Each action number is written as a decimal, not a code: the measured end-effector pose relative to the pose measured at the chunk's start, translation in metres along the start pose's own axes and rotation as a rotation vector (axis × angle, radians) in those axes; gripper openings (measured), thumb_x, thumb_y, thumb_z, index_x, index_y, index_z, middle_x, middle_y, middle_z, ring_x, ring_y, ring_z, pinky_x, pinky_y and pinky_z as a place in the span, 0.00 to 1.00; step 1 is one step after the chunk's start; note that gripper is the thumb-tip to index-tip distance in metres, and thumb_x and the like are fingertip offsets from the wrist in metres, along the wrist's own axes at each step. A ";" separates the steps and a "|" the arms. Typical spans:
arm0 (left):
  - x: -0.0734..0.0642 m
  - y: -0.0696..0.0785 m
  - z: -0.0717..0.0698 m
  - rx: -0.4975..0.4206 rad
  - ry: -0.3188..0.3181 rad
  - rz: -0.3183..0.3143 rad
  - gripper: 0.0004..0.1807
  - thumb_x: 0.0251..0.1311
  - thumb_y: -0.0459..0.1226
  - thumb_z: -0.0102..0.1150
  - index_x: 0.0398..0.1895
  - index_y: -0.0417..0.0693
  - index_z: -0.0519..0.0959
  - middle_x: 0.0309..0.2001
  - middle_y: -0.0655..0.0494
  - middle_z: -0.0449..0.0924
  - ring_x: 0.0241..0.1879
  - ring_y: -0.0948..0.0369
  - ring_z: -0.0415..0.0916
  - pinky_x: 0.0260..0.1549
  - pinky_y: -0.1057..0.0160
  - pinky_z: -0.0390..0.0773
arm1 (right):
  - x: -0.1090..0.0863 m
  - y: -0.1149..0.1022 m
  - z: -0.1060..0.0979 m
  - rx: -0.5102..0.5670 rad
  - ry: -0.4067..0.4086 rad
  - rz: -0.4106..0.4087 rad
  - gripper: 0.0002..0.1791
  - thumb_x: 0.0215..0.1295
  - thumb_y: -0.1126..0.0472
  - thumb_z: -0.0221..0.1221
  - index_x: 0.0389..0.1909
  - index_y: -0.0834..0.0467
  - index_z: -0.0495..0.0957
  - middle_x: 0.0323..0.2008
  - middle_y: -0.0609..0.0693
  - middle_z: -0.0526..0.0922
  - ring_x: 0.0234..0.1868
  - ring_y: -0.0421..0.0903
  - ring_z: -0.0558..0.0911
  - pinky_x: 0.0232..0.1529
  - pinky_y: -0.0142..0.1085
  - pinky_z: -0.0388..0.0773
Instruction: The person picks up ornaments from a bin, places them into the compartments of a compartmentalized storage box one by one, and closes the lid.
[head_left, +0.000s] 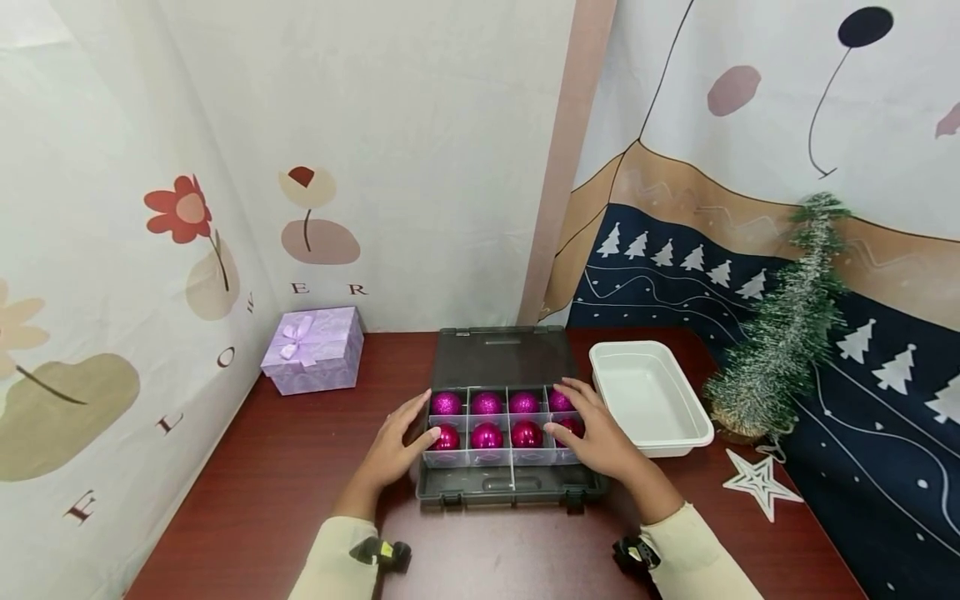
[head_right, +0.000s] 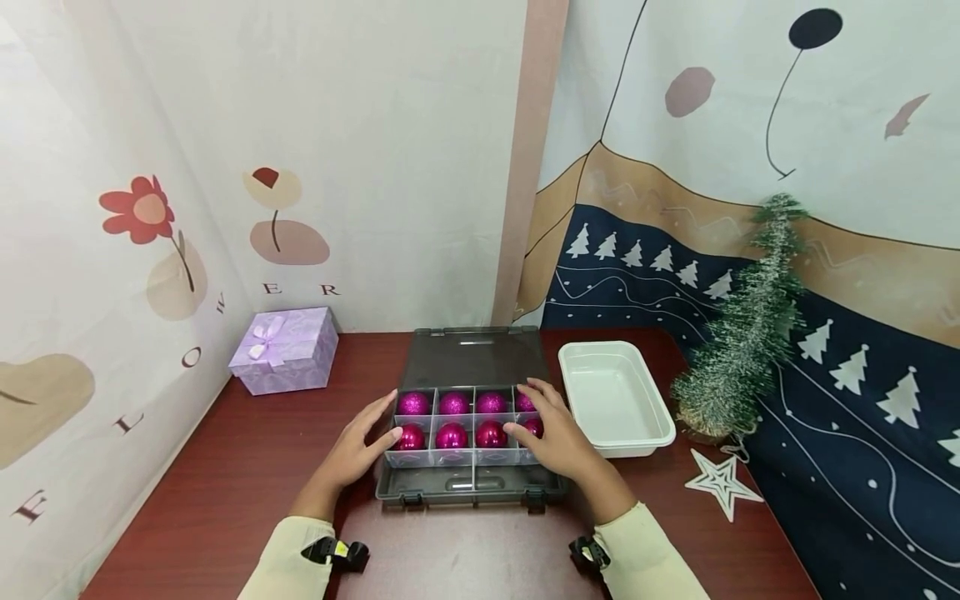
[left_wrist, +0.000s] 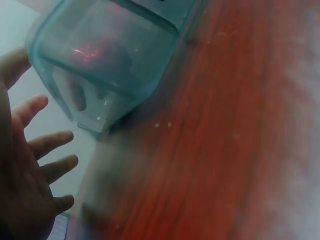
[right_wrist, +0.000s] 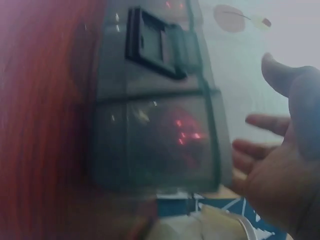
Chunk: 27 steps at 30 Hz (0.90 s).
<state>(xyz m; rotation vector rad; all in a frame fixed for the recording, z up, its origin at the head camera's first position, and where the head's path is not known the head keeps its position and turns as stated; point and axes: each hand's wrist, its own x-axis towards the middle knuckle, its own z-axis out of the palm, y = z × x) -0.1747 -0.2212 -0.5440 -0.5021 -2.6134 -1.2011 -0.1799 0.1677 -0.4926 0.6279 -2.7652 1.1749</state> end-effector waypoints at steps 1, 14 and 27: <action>0.001 -0.002 0.001 -0.016 0.006 -0.007 0.39 0.73 0.47 0.67 0.83 0.44 0.68 0.80 0.36 0.70 0.79 0.32 0.66 0.76 0.19 0.57 | 0.001 0.000 0.002 0.010 -0.001 0.026 0.43 0.74 0.44 0.69 0.82 0.58 0.67 0.83 0.64 0.62 0.81 0.71 0.67 0.75 0.74 0.68; 0.020 -0.056 0.026 -0.077 0.057 0.000 0.36 0.76 0.54 0.62 0.84 0.68 0.68 0.80 0.40 0.72 0.79 0.25 0.60 0.70 0.09 0.40 | 0.020 0.012 0.011 0.067 0.055 0.211 0.49 0.76 0.43 0.64 0.86 0.64 0.56 0.87 0.70 0.49 0.86 0.74 0.55 0.81 0.74 0.54; 0.033 -0.030 0.023 -0.157 0.021 -0.116 0.32 0.85 0.53 0.49 0.85 0.54 0.66 0.82 0.37 0.66 0.83 0.26 0.52 0.77 0.18 0.23 | 0.039 0.030 0.015 0.079 0.038 0.301 0.47 0.79 0.43 0.60 0.83 0.69 0.57 0.82 0.75 0.60 0.83 0.74 0.61 0.82 0.71 0.58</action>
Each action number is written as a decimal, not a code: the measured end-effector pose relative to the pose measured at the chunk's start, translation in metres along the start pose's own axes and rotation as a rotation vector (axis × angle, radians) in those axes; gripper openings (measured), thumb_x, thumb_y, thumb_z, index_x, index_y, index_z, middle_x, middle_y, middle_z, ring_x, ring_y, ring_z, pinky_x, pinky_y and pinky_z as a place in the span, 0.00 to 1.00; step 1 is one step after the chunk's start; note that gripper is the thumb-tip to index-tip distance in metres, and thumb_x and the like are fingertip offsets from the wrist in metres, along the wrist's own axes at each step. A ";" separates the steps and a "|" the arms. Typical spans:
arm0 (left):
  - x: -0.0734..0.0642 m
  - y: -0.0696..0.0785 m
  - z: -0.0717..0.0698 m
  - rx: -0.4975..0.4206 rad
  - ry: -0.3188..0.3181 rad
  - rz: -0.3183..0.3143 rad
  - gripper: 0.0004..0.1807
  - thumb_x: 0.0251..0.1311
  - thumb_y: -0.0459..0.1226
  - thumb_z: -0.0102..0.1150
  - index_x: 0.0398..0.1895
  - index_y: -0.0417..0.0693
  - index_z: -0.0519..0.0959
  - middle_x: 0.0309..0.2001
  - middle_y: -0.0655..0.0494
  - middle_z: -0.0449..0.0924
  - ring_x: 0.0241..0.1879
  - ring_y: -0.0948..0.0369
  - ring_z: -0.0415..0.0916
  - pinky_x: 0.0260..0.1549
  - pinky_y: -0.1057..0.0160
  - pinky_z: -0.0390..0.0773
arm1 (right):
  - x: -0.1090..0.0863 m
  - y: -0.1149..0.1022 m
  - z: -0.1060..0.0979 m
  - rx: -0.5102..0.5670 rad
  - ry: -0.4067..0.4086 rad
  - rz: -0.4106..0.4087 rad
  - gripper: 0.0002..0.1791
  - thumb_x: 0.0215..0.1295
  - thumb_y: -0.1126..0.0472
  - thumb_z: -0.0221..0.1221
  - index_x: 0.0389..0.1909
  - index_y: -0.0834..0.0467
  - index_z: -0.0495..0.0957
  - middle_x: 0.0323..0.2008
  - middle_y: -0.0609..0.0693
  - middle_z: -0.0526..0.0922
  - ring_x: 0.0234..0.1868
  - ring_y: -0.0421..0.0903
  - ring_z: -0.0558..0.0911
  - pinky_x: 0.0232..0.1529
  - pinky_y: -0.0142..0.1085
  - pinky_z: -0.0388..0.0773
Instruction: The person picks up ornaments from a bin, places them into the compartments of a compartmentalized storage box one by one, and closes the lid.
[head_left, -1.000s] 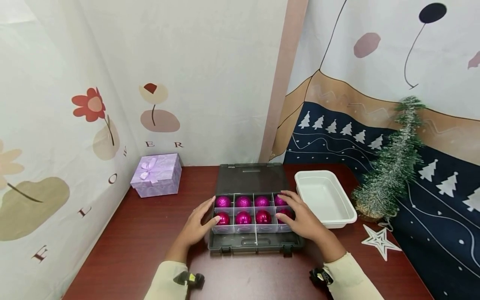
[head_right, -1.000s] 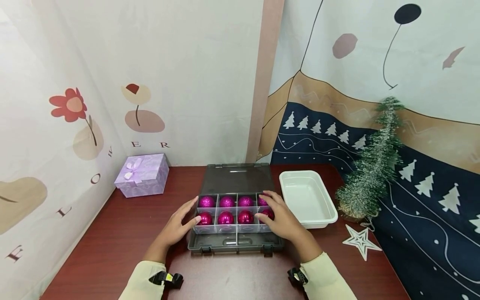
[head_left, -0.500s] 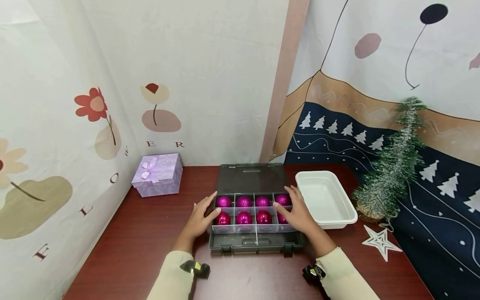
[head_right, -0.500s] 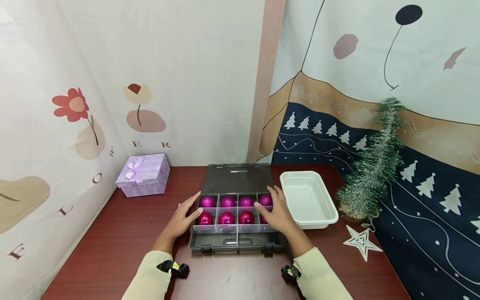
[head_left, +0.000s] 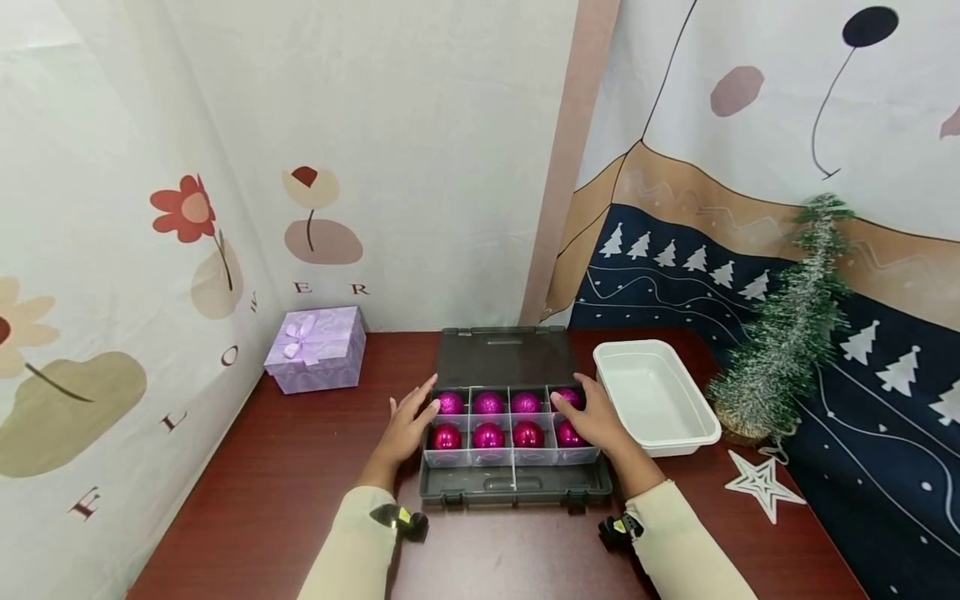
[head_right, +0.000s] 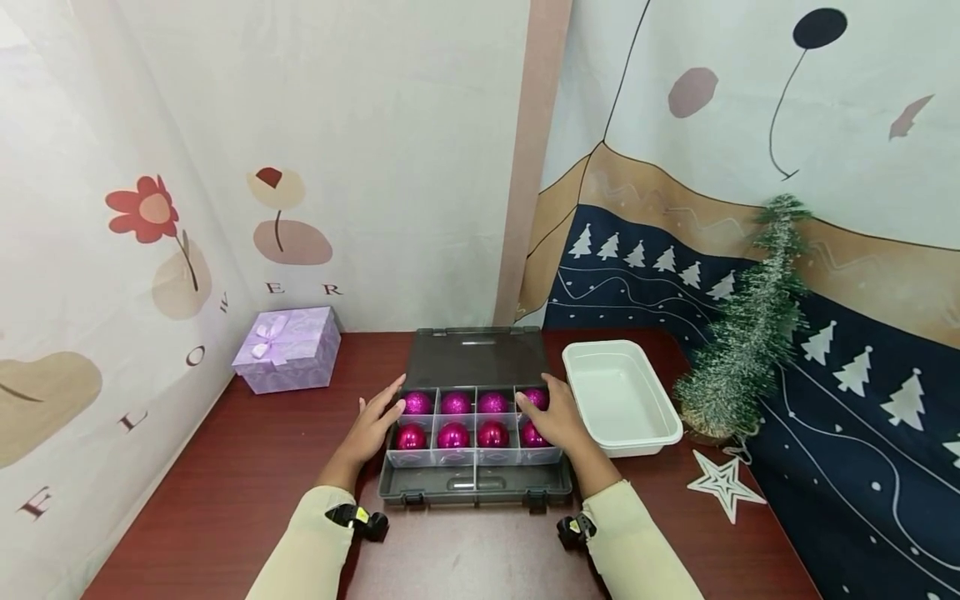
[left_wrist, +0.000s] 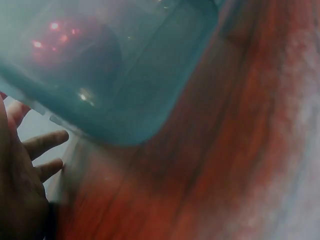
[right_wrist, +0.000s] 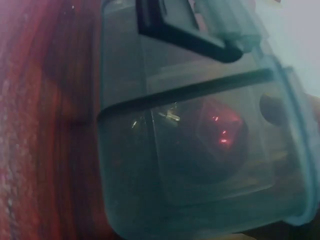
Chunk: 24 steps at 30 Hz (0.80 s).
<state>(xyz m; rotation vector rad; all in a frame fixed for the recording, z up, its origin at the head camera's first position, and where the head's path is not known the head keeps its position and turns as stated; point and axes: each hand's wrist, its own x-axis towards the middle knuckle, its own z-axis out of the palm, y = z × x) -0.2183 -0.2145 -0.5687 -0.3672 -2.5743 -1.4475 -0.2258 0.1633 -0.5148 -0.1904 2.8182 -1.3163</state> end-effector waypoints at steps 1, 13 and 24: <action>0.001 -0.001 0.001 -0.004 -0.002 -0.004 0.32 0.86 0.53 0.47 0.85 0.54 0.65 0.83 0.38 0.66 0.84 0.26 0.51 0.77 0.18 0.22 | 0.001 0.001 0.000 0.012 0.003 0.018 0.46 0.80 0.43 0.60 0.84 0.69 0.57 0.82 0.74 0.60 0.83 0.73 0.61 0.83 0.71 0.57; 0.004 -0.010 0.005 -0.029 -0.002 0.011 0.28 0.88 0.46 0.41 0.86 0.55 0.65 0.83 0.37 0.65 0.83 0.26 0.51 0.77 0.20 0.20 | 0.006 0.010 0.001 0.100 -0.003 0.141 0.39 0.87 0.47 0.50 0.86 0.66 0.53 0.84 0.73 0.57 0.86 0.71 0.58 0.84 0.68 0.56; 0.002 0.002 0.001 -0.031 -0.016 -0.053 0.30 0.86 0.42 0.43 0.87 0.52 0.63 0.84 0.39 0.63 0.86 0.31 0.50 0.80 0.25 0.21 | 0.009 0.018 0.002 0.193 0.030 0.109 0.30 0.91 0.57 0.35 0.86 0.66 0.54 0.85 0.72 0.56 0.87 0.70 0.52 0.87 0.65 0.48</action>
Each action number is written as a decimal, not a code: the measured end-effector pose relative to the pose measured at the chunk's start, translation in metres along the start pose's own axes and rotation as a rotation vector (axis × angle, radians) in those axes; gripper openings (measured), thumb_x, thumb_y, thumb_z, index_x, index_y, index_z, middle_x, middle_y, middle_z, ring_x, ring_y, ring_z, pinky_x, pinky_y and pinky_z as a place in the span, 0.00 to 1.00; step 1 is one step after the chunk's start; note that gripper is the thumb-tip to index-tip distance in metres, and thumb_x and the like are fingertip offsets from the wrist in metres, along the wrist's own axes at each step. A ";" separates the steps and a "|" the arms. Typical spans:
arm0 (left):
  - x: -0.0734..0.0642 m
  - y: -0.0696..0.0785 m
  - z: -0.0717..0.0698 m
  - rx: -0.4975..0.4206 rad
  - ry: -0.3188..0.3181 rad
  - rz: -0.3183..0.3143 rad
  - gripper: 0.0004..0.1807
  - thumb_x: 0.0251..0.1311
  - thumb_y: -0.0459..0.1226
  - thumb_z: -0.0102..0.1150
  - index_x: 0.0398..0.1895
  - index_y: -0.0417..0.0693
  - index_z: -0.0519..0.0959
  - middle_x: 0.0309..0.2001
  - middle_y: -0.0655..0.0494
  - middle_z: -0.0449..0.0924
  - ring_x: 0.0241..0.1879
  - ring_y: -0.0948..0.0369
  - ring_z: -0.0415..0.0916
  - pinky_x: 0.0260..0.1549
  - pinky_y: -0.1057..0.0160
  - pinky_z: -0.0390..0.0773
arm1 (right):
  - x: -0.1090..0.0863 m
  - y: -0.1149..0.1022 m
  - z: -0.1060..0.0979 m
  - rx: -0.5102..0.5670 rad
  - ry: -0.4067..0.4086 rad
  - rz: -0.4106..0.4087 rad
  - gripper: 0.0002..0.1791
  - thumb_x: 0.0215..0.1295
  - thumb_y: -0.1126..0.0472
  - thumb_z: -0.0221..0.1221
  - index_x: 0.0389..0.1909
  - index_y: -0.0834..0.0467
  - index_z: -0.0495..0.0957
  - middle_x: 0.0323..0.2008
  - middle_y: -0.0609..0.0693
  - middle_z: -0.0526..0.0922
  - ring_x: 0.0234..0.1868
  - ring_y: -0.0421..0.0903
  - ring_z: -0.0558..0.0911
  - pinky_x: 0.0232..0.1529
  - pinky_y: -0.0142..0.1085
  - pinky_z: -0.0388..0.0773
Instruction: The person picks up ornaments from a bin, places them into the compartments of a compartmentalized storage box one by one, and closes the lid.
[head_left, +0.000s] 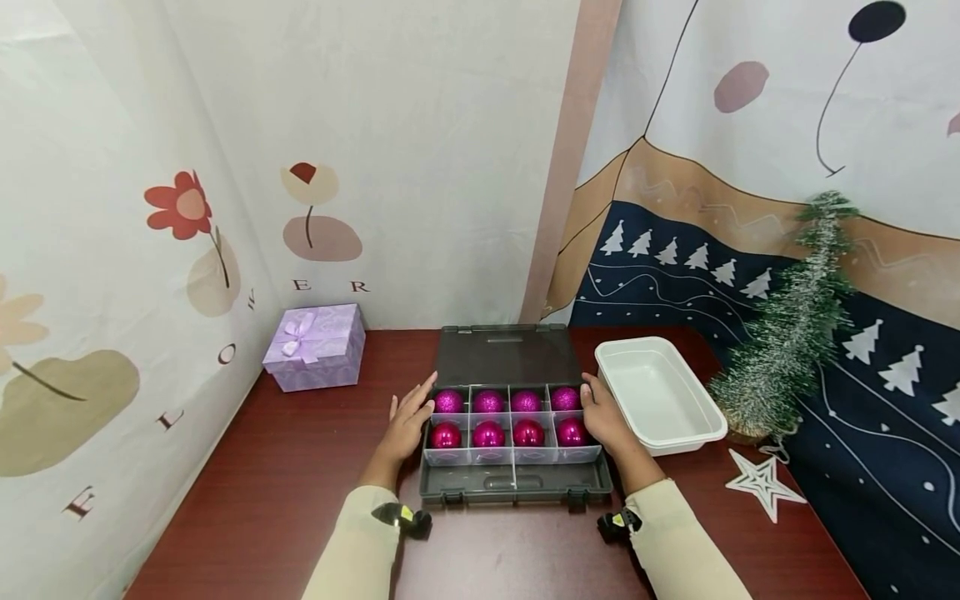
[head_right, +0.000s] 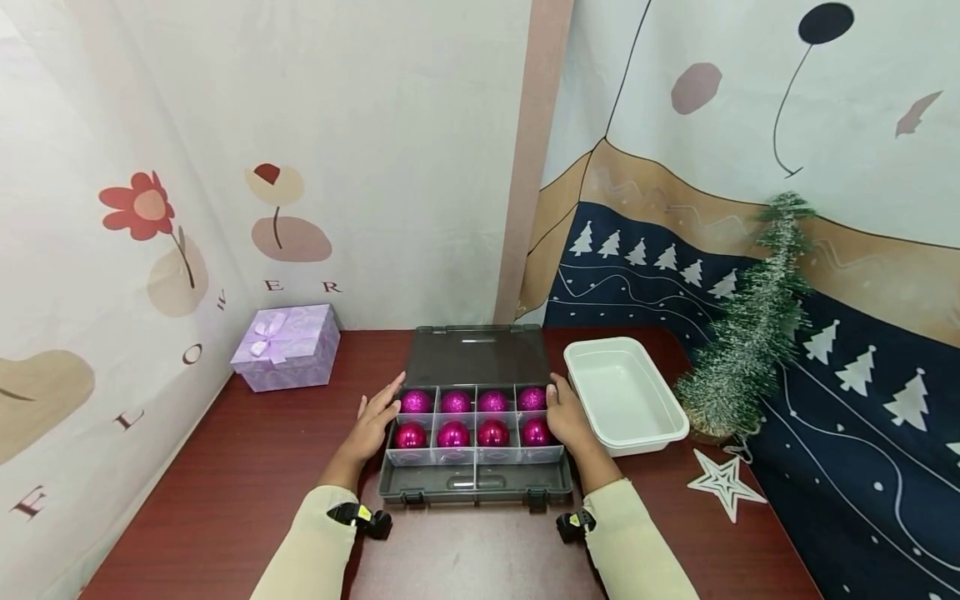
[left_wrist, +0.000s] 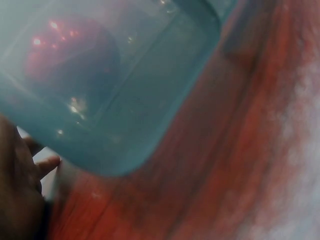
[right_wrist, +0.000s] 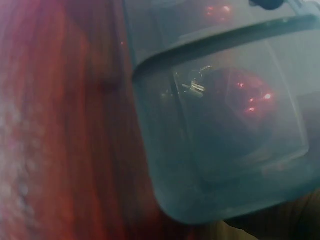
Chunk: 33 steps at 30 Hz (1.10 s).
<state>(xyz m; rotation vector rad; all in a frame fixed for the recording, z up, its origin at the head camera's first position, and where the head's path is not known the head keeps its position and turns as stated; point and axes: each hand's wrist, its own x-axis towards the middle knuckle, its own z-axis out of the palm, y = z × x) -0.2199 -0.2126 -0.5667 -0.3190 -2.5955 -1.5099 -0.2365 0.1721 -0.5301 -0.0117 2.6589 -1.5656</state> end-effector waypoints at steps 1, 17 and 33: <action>0.000 0.002 -0.001 -0.004 -0.001 -0.003 0.30 0.86 0.41 0.44 0.87 0.52 0.63 0.84 0.39 0.63 0.86 0.32 0.50 0.80 0.25 0.21 | 0.000 0.000 0.000 0.012 0.000 0.001 0.30 0.91 0.58 0.35 0.86 0.66 0.54 0.85 0.72 0.56 0.88 0.70 0.51 0.87 0.65 0.47; 0.000 -0.010 0.003 -0.033 0.044 0.059 0.30 0.85 0.42 0.45 0.86 0.54 0.64 0.78 0.33 0.71 0.78 0.34 0.59 0.78 0.23 0.25 | 0.003 0.010 0.002 0.155 -0.022 0.048 0.31 0.90 0.62 0.36 0.88 0.59 0.52 0.85 0.68 0.59 0.88 0.67 0.54 0.87 0.64 0.49; 0.004 0.000 -0.003 -0.071 0.006 0.057 0.33 0.81 0.33 0.48 0.86 0.41 0.60 0.79 0.31 0.67 0.81 0.29 0.54 0.76 0.20 0.22 | 0.002 0.009 0.002 0.192 -0.011 0.028 0.32 0.88 0.65 0.36 0.89 0.58 0.49 0.83 0.70 0.59 0.85 0.69 0.58 0.87 0.64 0.52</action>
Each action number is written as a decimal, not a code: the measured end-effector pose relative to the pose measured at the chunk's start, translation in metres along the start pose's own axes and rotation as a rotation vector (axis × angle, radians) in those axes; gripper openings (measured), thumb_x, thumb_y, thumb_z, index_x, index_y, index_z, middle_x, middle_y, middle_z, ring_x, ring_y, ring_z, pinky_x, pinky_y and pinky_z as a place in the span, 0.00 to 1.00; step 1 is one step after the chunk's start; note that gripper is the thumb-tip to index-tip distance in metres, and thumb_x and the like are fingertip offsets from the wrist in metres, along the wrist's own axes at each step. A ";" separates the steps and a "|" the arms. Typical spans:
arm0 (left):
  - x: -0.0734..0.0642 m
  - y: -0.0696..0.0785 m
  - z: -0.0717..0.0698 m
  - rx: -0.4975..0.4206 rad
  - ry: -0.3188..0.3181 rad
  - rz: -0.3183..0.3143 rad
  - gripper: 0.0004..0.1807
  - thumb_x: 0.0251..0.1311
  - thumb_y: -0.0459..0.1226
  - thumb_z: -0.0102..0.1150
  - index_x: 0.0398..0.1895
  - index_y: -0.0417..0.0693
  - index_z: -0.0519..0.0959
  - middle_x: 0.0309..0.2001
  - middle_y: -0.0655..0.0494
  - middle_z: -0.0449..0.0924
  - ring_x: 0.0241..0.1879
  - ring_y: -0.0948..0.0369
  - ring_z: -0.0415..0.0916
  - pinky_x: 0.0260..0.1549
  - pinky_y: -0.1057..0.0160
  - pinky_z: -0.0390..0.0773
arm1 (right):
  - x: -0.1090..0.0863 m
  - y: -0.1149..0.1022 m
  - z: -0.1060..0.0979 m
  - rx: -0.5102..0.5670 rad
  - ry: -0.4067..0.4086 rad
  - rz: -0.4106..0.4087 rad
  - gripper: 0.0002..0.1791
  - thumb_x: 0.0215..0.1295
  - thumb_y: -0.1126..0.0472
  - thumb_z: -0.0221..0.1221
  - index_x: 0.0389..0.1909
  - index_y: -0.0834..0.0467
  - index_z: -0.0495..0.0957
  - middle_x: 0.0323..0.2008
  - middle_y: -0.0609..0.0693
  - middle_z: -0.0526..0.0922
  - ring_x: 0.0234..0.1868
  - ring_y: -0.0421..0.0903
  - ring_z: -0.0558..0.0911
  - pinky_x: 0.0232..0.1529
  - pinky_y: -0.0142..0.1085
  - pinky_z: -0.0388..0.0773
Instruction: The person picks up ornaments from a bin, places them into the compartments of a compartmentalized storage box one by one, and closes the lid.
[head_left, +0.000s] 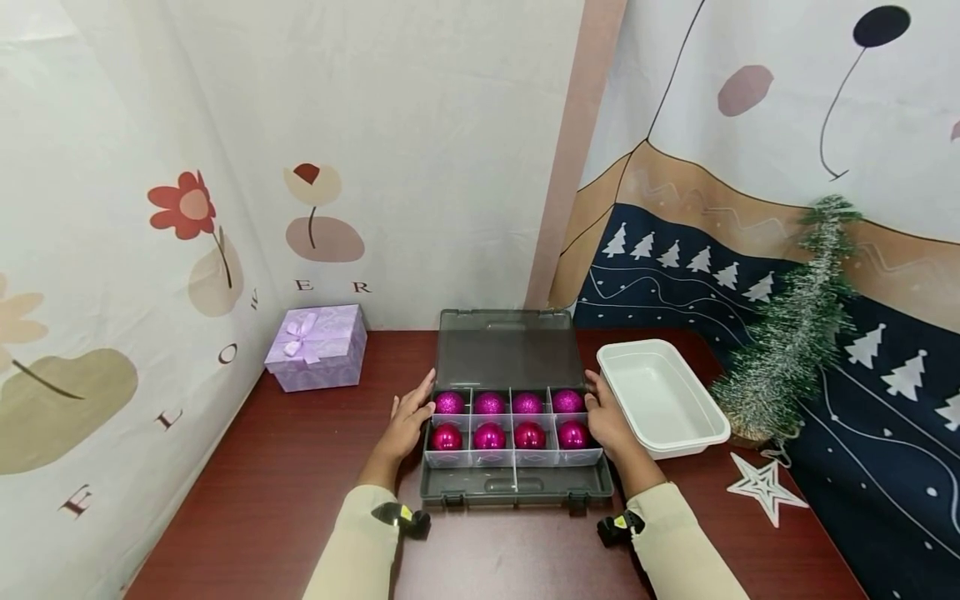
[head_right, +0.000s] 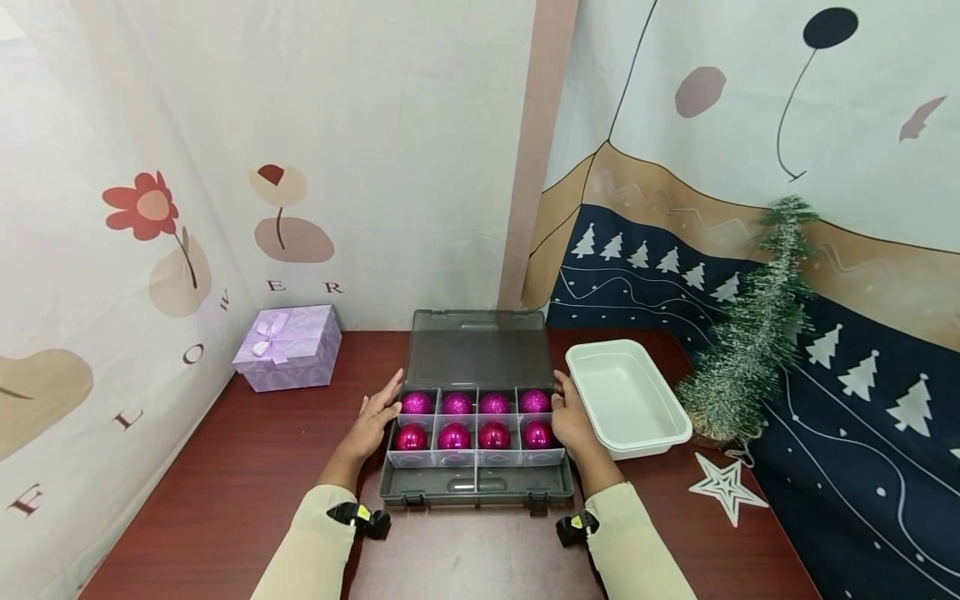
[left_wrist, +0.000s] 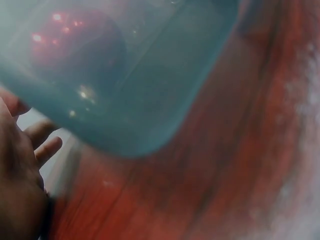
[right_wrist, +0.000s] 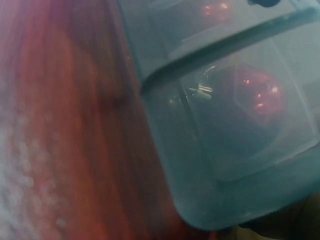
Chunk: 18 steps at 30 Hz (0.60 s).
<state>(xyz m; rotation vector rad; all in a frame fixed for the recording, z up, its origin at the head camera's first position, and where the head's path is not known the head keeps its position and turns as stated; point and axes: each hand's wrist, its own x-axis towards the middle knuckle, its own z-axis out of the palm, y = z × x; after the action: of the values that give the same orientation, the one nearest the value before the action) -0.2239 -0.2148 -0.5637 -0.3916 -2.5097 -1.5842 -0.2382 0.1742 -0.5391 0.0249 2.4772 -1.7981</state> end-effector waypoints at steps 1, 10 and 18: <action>0.000 0.000 0.000 -0.001 0.005 0.005 0.33 0.81 0.33 0.48 0.86 0.41 0.60 0.79 0.31 0.67 0.80 0.29 0.54 0.76 0.20 0.23 | 0.000 0.001 0.000 0.003 -0.001 -0.002 0.32 0.88 0.66 0.36 0.89 0.58 0.48 0.83 0.70 0.58 0.85 0.70 0.58 0.87 0.64 0.52; 0.000 -0.003 0.000 0.002 -0.004 0.021 0.37 0.82 0.34 0.48 0.89 0.44 0.51 0.80 0.31 0.65 0.81 0.27 0.51 0.75 0.18 0.21 | 0.001 0.003 -0.001 0.023 -0.019 -0.022 0.35 0.88 0.66 0.35 0.90 0.57 0.41 0.86 0.70 0.52 0.86 0.72 0.56 0.87 0.63 0.53; -0.002 -0.009 0.001 -0.035 0.066 0.077 0.39 0.80 0.38 0.54 0.90 0.53 0.54 0.79 0.38 0.69 0.80 0.28 0.53 0.74 0.16 0.26 | 0.002 0.003 -0.002 0.046 -0.014 -0.034 0.35 0.88 0.67 0.37 0.90 0.56 0.44 0.86 0.67 0.54 0.87 0.68 0.55 0.87 0.62 0.52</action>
<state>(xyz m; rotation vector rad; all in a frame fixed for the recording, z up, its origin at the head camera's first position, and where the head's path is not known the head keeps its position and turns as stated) -0.2245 -0.2177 -0.5726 -0.4277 -2.3911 -1.5880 -0.2401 0.1768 -0.5416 -0.0276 2.4409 -1.8618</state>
